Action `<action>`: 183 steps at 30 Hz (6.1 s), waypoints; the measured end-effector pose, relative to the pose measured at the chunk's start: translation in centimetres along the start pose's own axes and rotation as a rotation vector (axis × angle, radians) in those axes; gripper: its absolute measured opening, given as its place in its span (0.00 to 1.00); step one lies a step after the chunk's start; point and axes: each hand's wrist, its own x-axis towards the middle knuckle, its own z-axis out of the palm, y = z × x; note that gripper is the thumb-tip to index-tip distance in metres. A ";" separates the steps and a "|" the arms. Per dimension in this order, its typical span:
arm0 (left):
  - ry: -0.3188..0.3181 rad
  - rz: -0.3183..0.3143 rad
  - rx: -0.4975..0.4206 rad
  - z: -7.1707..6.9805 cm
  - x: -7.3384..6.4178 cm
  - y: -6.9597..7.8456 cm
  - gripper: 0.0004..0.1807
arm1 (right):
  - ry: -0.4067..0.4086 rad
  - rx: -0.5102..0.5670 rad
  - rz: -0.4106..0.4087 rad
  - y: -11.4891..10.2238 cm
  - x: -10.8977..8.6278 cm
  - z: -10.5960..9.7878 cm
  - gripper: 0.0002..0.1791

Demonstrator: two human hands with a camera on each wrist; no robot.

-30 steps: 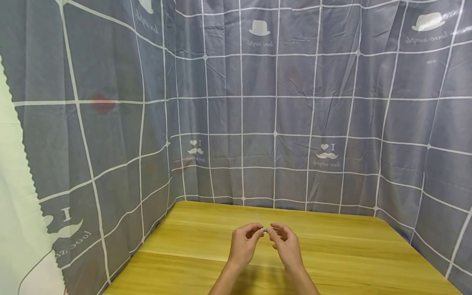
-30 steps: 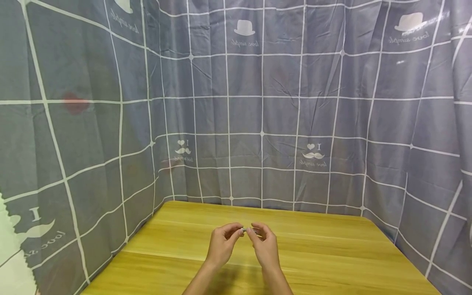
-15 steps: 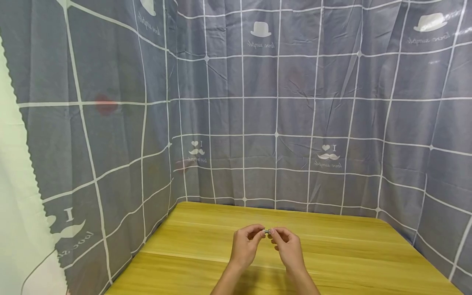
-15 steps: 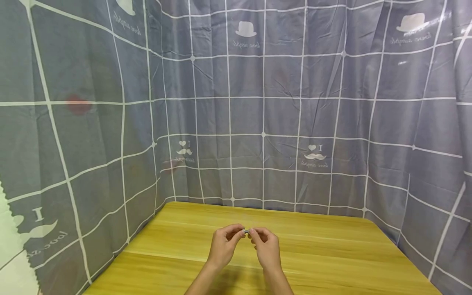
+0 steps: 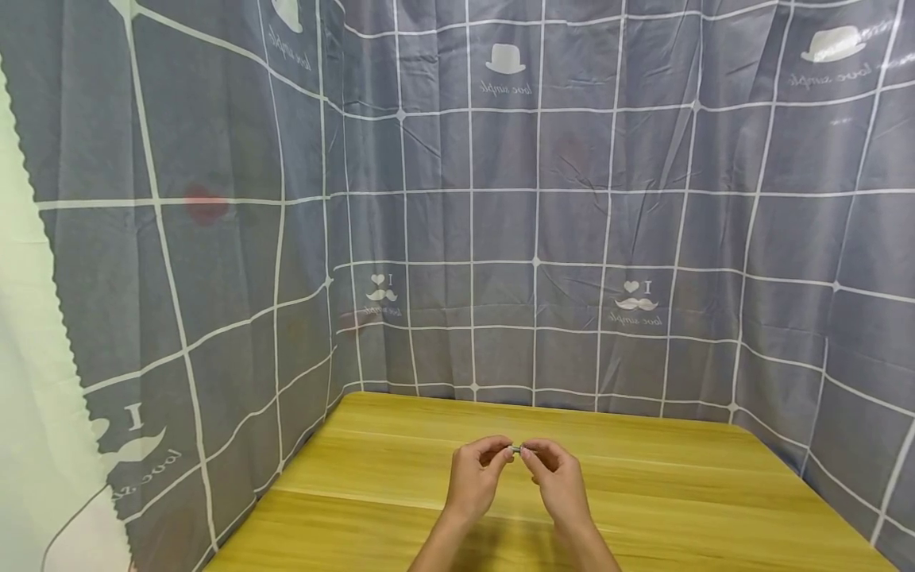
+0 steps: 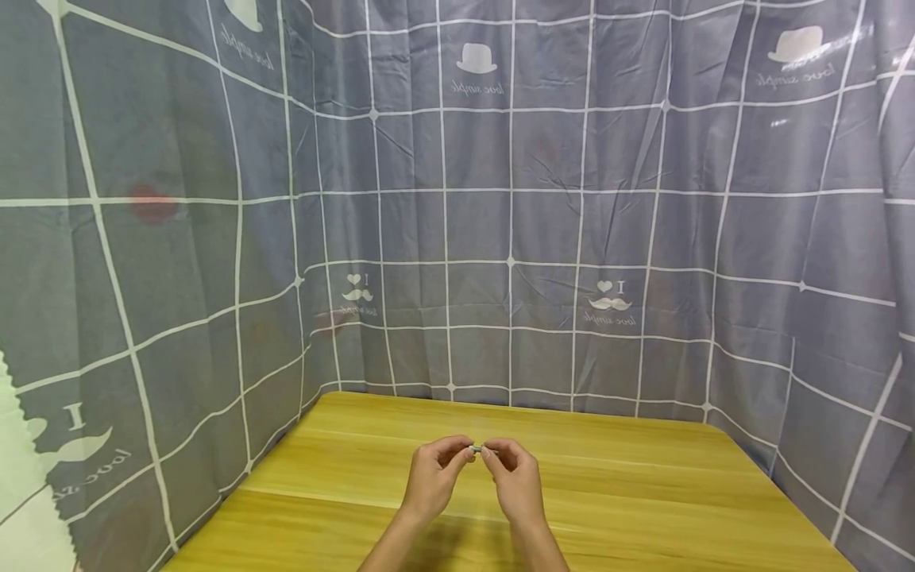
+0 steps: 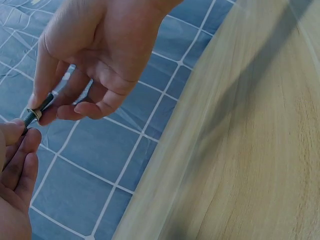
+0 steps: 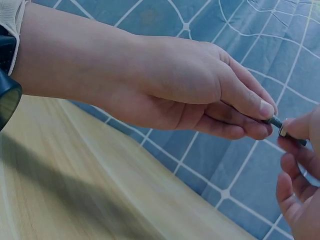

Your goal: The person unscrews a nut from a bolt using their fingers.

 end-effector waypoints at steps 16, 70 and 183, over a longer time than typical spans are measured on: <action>-0.006 -0.021 -0.013 0.2 -0.2 0.2 0.04 | -0.059 0.017 -0.018 0.1 -0.1 -0.3 0.19; 0.008 -0.023 -0.028 -0.2 -0.1 -0.2 0.04 | -0.028 -0.026 -0.001 0.4 0.1 -0.2 0.17; 0.009 -0.033 -0.017 -0.2 0.0 -0.2 0.04 | -0.006 0.002 0.089 0.3 0.3 -0.6 0.16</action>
